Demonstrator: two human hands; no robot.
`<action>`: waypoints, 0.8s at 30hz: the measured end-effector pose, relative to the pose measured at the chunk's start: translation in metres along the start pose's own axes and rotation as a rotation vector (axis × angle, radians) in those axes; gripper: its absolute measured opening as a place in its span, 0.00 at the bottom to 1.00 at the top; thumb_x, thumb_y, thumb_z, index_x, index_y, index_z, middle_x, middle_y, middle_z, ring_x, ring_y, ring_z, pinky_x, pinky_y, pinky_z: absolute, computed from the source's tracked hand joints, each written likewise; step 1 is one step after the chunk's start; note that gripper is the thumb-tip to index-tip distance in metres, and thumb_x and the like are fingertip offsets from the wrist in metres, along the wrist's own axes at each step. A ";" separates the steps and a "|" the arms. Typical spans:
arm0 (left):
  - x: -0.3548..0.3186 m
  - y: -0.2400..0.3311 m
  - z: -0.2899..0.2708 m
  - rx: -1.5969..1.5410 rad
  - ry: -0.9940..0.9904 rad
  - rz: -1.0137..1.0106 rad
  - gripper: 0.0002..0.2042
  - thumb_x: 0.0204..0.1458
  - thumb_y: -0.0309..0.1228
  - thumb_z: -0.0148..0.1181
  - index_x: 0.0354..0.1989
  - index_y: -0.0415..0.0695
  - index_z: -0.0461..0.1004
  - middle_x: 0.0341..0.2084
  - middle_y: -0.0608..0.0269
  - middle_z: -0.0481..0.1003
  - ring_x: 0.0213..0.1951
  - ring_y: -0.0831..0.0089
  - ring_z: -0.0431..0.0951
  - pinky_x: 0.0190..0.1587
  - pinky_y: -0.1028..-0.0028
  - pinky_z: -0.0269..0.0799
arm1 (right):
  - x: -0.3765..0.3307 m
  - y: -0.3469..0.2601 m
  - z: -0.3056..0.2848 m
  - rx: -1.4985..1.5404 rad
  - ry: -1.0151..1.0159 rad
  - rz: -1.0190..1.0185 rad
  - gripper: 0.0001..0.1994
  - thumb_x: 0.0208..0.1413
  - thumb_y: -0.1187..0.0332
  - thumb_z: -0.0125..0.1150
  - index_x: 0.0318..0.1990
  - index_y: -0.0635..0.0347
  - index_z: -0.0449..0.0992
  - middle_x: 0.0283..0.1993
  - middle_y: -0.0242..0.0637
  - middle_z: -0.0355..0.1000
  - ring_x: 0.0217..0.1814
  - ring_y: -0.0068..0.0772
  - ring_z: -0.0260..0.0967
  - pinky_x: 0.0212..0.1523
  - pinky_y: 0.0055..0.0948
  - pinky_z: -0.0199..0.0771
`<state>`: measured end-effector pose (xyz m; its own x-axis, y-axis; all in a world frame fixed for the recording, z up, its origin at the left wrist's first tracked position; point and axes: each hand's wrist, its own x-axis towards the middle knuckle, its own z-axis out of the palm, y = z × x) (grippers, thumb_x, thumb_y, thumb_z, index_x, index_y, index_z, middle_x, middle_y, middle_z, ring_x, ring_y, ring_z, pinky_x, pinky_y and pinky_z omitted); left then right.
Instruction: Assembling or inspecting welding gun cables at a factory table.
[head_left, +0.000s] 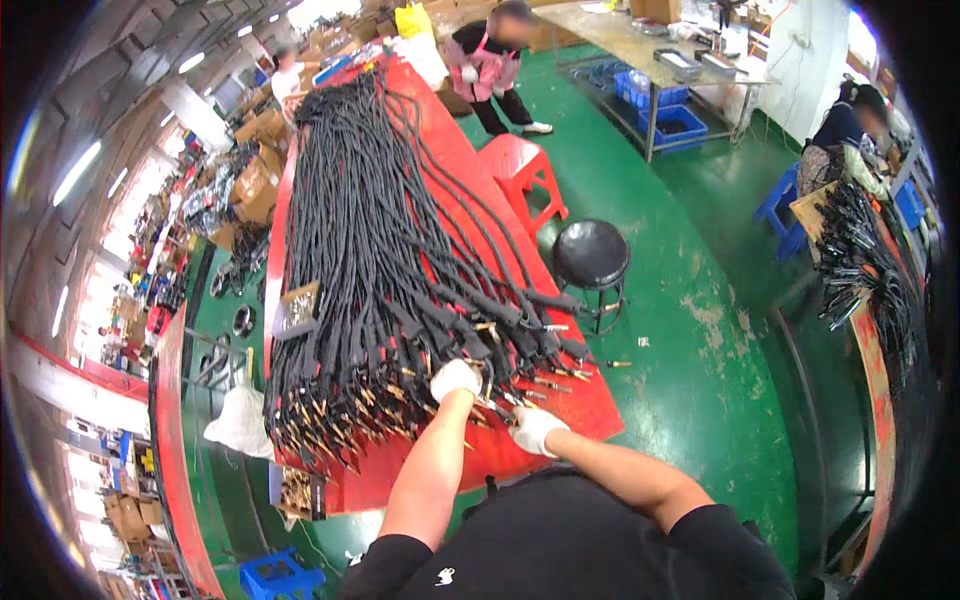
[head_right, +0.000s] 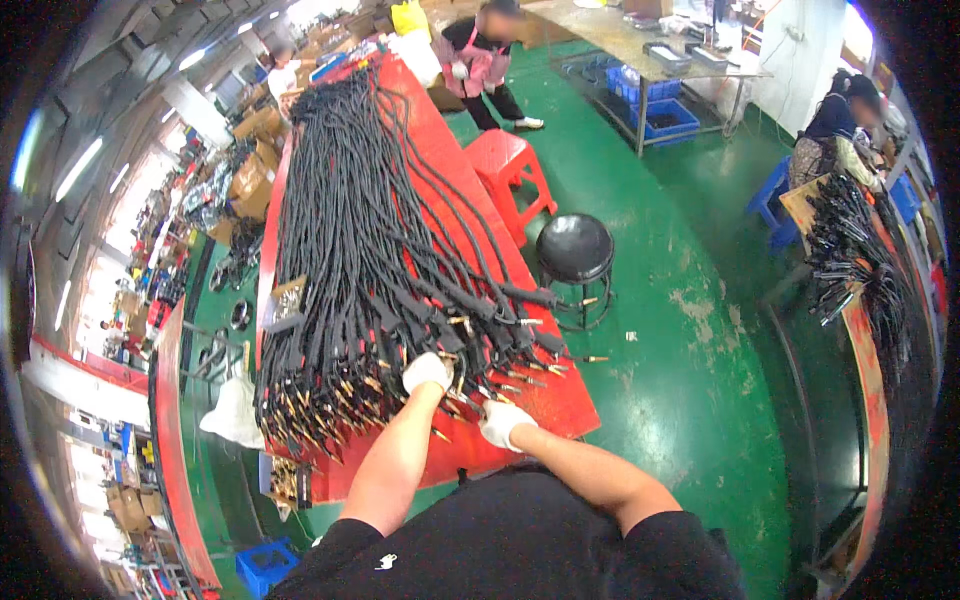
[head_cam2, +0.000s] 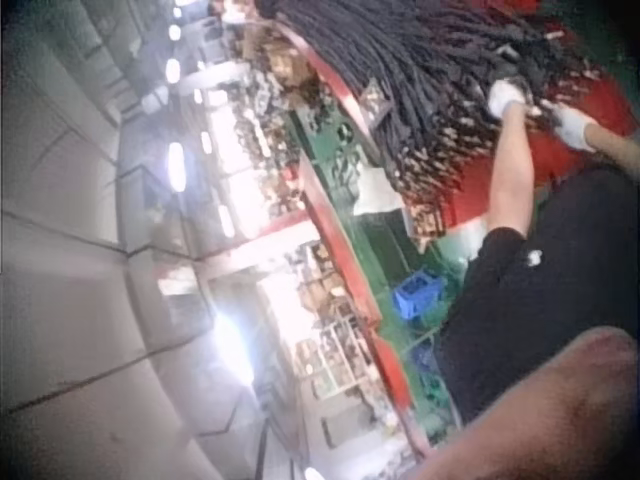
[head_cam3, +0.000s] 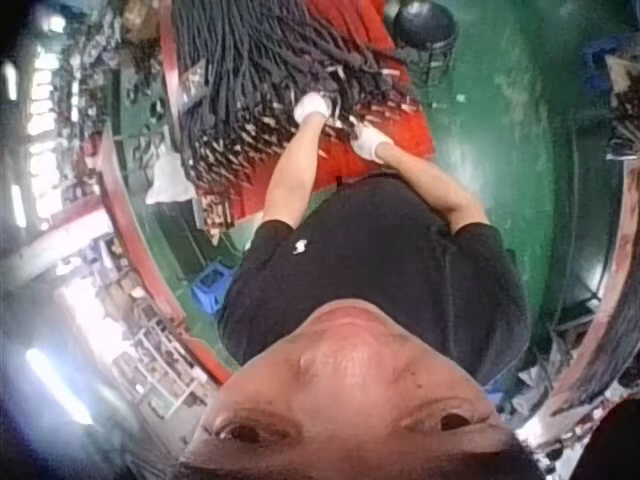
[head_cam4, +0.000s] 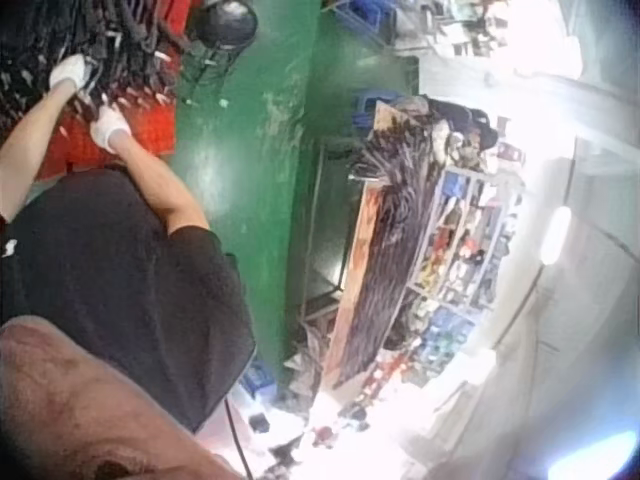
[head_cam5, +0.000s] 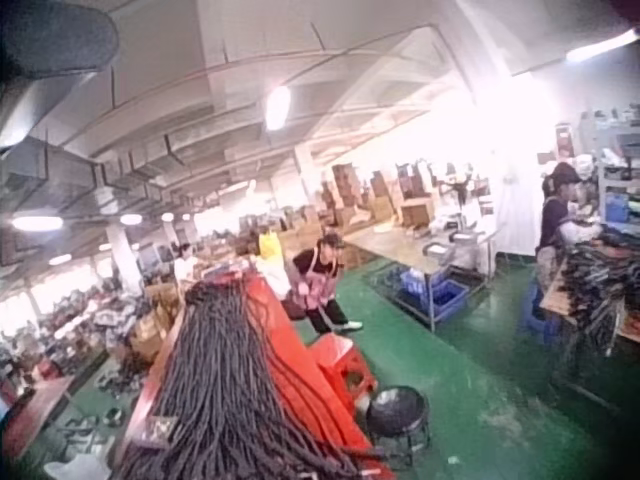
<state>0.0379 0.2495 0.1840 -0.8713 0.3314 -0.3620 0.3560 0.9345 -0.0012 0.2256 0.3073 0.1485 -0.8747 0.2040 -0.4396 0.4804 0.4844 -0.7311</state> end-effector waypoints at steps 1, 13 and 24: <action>0.000 -0.006 0.002 -0.001 -0.008 0.004 0.19 0.55 0.47 0.54 0.41 0.46 0.83 0.44 0.50 0.80 0.48 0.54 0.81 0.51 0.60 0.76 | -0.003 -0.002 -0.002 -0.033 -0.015 -0.008 0.19 0.58 0.59 0.53 0.48 0.66 0.74 0.47 0.57 0.75 0.52 0.56 0.73 0.52 0.44 0.72; 0.045 -0.022 0.023 -0.114 -0.270 -0.039 0.24 0.58 0.50 0.48 0.49 0.44 0.79 0.50 0.48 0.77 0.55 0.51 0.76 0.55 0.59 0.73 | 0.012 -0.025 0.012 0.063 -0.059 0.110 0.17 0.58 0.60 0.54 0.48 0.64 0.72 0.46 0.56 0.76 0.52 0.54 0.74 0.49 0.44 0.72; 0.065 -0.060 0.076 -0.091 0.037 0.159 0.20 0.62 0.36 0.42 0.35 0.40 0.82 0.36 0.49 0.81 0.42 0.56 0.82 0.46 0.62 0.76 | 0.003 -0.033 0.007 0.415 -0.124 0.126 0.17 0.58 0.60 0.54 0.48 0.63 0.71 0.35 0.46 0.75 0.34 0.45 0.75 0.35 0.41 0.74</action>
<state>-0.0150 0.2051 0.0899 -0.8190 0.4786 -0.3165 0.4594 0.8775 0.1380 0.2078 0.2856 0.1678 -0.8053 0.1236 -0.5798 0.5902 0.0748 -0.8038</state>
